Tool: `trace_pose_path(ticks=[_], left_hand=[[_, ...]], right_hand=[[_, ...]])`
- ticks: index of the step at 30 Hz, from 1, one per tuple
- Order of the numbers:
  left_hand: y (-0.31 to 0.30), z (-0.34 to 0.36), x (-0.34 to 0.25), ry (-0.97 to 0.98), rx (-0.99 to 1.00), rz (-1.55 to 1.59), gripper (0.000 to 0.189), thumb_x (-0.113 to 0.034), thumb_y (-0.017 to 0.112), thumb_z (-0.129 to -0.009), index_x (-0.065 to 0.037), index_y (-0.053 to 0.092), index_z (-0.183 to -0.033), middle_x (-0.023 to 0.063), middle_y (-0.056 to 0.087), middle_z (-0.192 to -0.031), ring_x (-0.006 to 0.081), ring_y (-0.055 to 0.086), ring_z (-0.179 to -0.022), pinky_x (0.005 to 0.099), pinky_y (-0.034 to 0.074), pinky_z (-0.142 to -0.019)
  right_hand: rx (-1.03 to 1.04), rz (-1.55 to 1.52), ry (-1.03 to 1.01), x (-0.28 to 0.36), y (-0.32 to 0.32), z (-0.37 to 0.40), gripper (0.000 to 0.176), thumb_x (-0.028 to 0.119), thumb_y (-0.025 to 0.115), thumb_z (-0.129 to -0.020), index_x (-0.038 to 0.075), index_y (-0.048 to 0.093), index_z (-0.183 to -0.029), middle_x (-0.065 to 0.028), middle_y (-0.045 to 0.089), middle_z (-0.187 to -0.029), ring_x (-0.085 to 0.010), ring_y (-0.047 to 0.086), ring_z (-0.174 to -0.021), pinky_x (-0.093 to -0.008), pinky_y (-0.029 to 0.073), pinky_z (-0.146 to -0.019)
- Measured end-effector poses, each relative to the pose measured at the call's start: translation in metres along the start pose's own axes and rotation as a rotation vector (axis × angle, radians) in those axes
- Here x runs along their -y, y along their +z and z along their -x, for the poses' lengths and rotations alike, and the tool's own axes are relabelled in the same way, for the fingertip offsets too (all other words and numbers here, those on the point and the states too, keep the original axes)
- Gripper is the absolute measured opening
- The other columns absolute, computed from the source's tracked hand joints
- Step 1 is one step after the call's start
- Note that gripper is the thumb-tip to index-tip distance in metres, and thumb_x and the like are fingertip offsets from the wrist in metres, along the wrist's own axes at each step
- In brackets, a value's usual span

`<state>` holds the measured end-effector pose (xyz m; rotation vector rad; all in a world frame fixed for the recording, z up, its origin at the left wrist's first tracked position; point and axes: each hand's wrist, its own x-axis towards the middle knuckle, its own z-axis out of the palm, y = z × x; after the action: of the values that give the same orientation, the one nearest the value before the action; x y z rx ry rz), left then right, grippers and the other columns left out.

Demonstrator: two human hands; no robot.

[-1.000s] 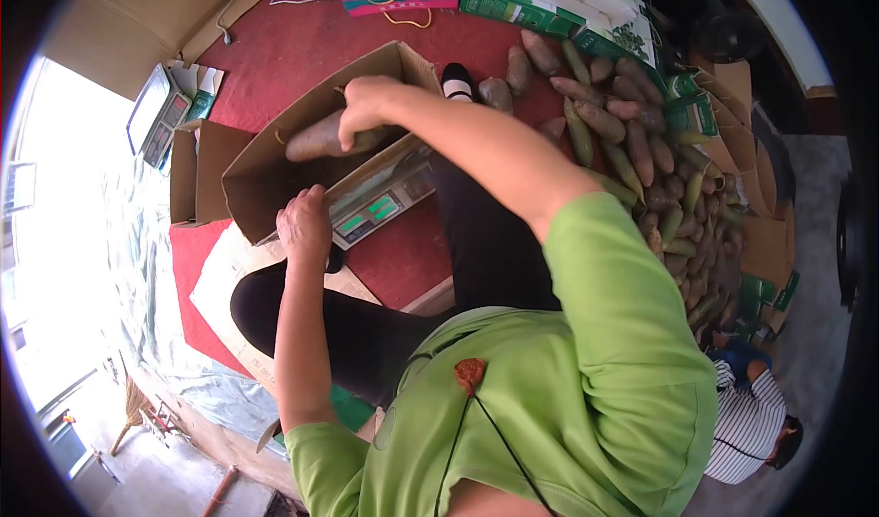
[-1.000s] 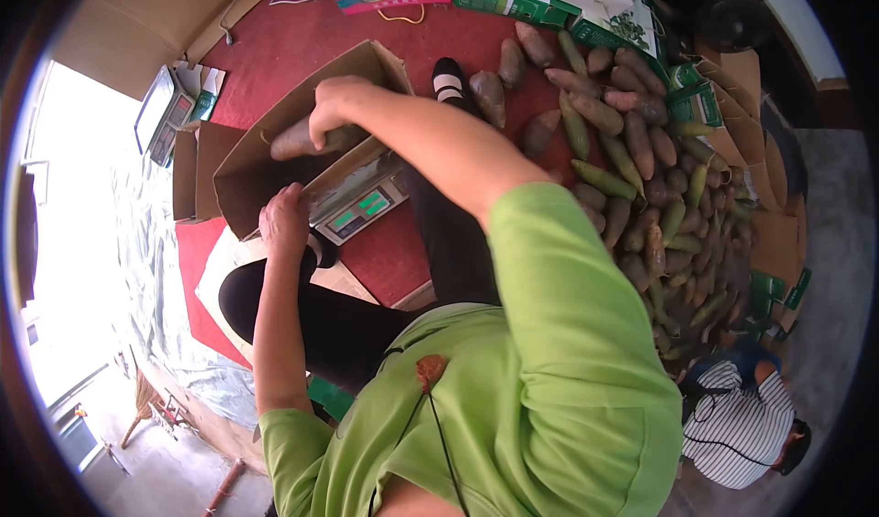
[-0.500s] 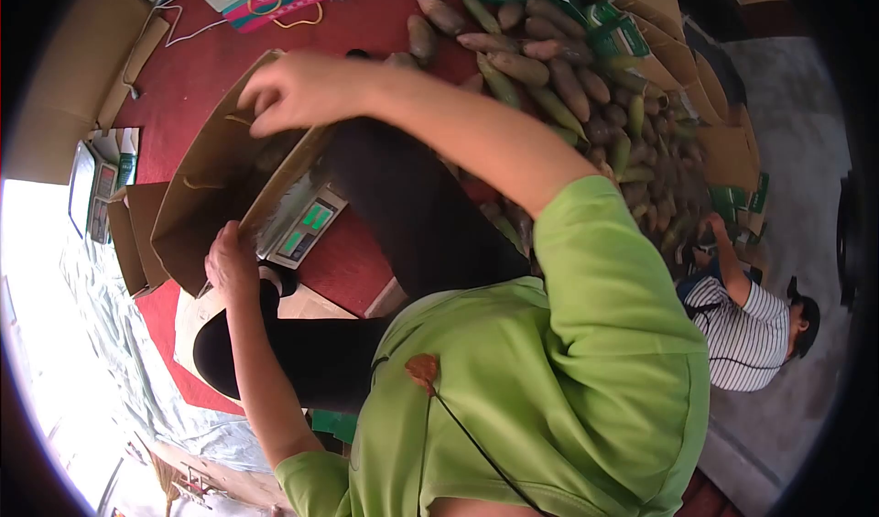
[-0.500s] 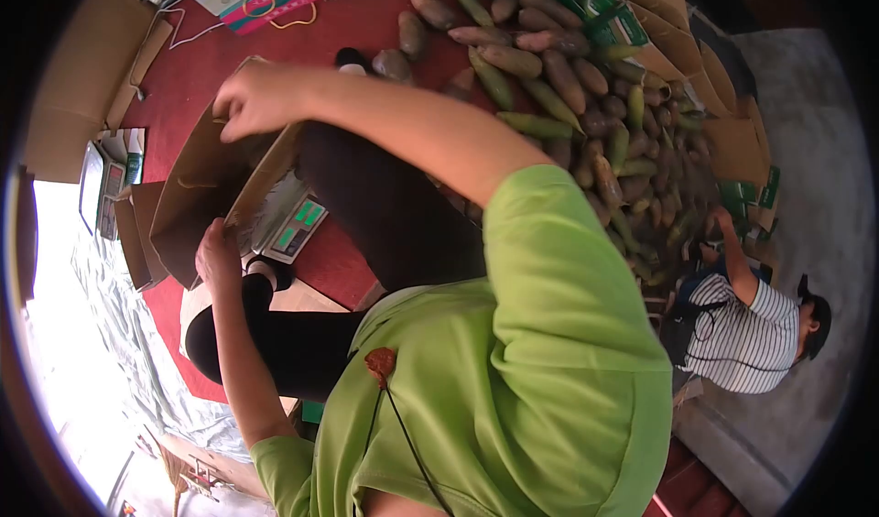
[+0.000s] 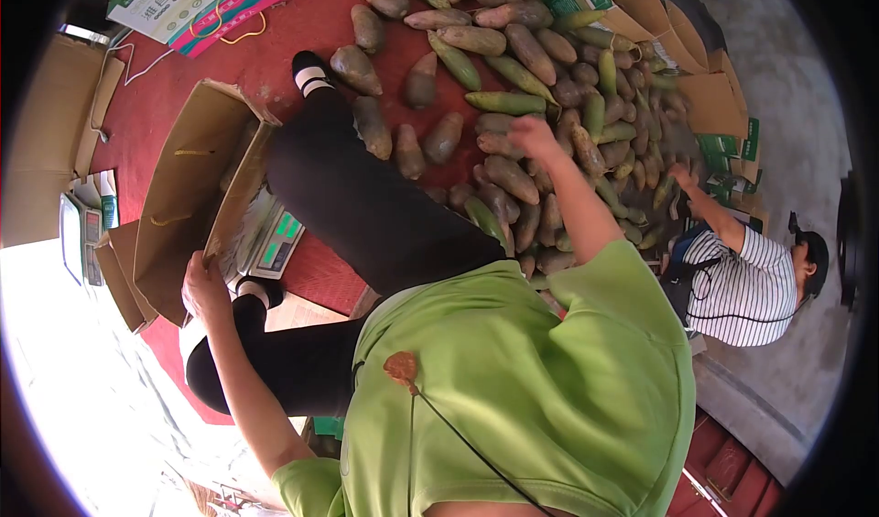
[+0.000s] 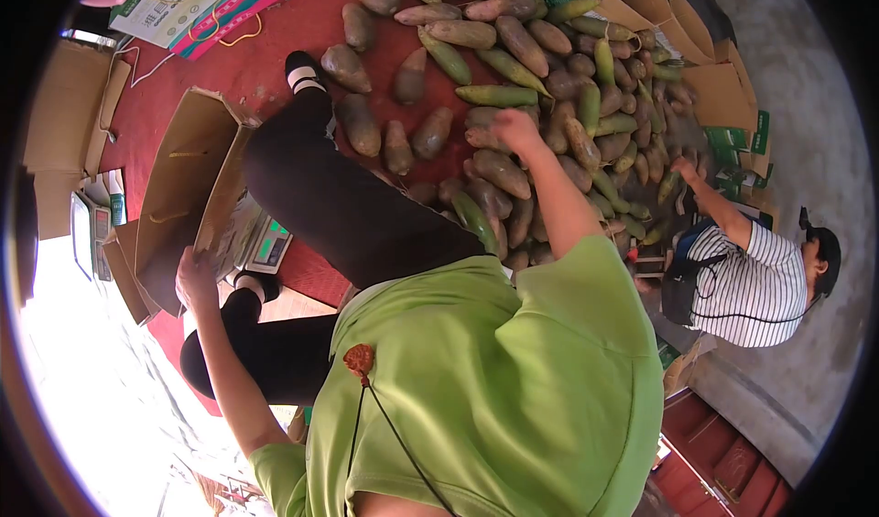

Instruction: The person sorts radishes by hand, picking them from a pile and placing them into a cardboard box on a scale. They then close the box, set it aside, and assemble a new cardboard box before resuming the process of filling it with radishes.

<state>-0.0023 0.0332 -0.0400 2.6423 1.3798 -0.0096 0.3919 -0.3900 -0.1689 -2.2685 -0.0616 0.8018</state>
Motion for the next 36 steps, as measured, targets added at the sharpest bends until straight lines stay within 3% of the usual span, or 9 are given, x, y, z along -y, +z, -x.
trace_pose_path(ticks=[4, 8, 12, 14, 20, 30, 33, 36], left_hand=[[0.005, -0.001, 0.007, 0.023, -0.013, 0.006, 0.013, -0.013, 0.058, -0.081, -0.005, 0.058, -0.092, 0.0163, 0.063, -0.087, 0.0367, 0.060, -0.082, 0.0433, 0.046, -0.068], [0.003, 0.000, 0.004, 0.017, -0.009, 0.034, 0.015, -0.013, 0.058, -0.081, -0.005, 0.058, -0.093, 0.0164, 0.064, -0.087, 0.0363, 0.061, -0.081, 0.0432, 0.046, -0.068], [0.008, -0.001, 0.010, 0.006, -0.011, 0.018, 0.015, -0.013, 0.058, -0.081, -0.005, 0.058, -0.094, 0.0156, 0.064, -0.087, 0.0358, 0.061, -0.080, 0.0428, 0.047, -0.067], [0.008, 0.000, 0.008, 0.016, -0.049, 0.016, 0.017, -0.014, 0.059, -0.081, -0.005, 0.059, -0.095, 0.0154, 0.064, -0.088, 0.0355, 0.061, -0.081, 0.0422, 0.047, -0.068], [0.015, -0.002, 0.020, 0.001, -0.005, -0.011, 0.019, -0.015, 0.060, -0.082, -0.006, 0.059, -0.098, 0.0149, 0.065, -0.090, 0.0344, 0.062, -0.082, 0.0416, 0.048, -0.068], [0.017, -0.001, 0.024, 0.043, -0.069, -0.006, 0.017, -0.014, 0.060, -0.082, -0.006, 0.060, -0.097, 0.0145, 0.065, -0.089, 0.0332, 0.063, -0.081, 0.0403, 0.048, -0.069], [0.013, 0.002, 0.019, 0.021, -0.071, 0.026, 0.016, -0.014, 0.060, -0.082, -0.006, 0.060, -0.096, 0.0140, 0.065, -0.089, 0.0326, 0.063, -0.081, 0.0401, 0.048, -0.068], [0.007, 0.001, 0.007, -0.006, -0.039, -0.003, 0.016, -0.012, 0.061, -0.079, -0.006, 0.060, -0.094, 0.0149, 0.064, -0.086, 0.0341, 0.062, -0.080, 0.0411, 0.048, -0.069]], right_hand=[[-0.041, 0.229, 0.010, -0.101, 0.011, -0.001, 0.037, 0.013, 0.072, -0.070, 0.001, 0.063, -0.104, -0.0082, 0.065, -0.084, -0.0161, 0.062, -0.076, -0.0297, 0.049, -0.066], [-0.091, 0.362, 0.105, -0.119, 0.010, 0.015, 0.044, 0.014, 0.076, -0.063, 0.000, 0.062, -0.102, -0.0135, 0.067, -0.091, -0.0243, 0.065, -0.086, -0.0323, 0.050, -0.078], [-0.112, 0.444, 0.081, -0.132, 0.010, 0.019, 0.047, 0.017, 0.077, -0.062, 0.004, 0.062, -0.105, -0.0142, 0.065, -0.097, -0.0279, 0.063, -0.091, -0.0343, 0.049, -0.082], [-0.080, 0.553, 0.152, -0.124, 0.010, 0.028, 0.060, 0.021, 0.078, -0.061, 0.012, 0.056, -0.116, -0.0133, 0.058, -0.116, -0.0291, 0.055, -0.107, -0.0366, 0.046, -0.091], [0.040, 0.702, 0.202, -0.092, 0.020, 0.044, 0.084, 0.025, 0.080, -0.059, 0.020, 0.039, -0.132, -0.0091, 0.042, -0.134, -0.0296, 0.037, -0.126, -0.0458, 0.035, -0.103], [0.117, 0.714, 0.270, -0.081, 0.031, 0.026, 0.090, 0.023, 0.081, -0.058, 0.022, 0.033, -0.133, -0.0069, 0.043, -0.133, -0.0279, 0.038, -0.126, -0.0488, 0.033, -0.103], [0.125, 0.705, 0.247, -0.086, 0.034, 0.023, 0.086, 0.023, 0.081, -0.057, 0.020, 0.036, -0.131, -0.0083, 0.044, -0.131, -0.0279, 0.040, -0.125, -0.0478, 0.036, -0.101], [0.085, 0.739, 0.147, -0.094, 0.031, 0.018, 0.079, 0.022, 0.081, -0.055, 0.013, 0.045, -0.124, -0.0126, 0.051, -0.122, -0.0310, 0.046, -0.119, -0.0413, 0.040, -0.098]])
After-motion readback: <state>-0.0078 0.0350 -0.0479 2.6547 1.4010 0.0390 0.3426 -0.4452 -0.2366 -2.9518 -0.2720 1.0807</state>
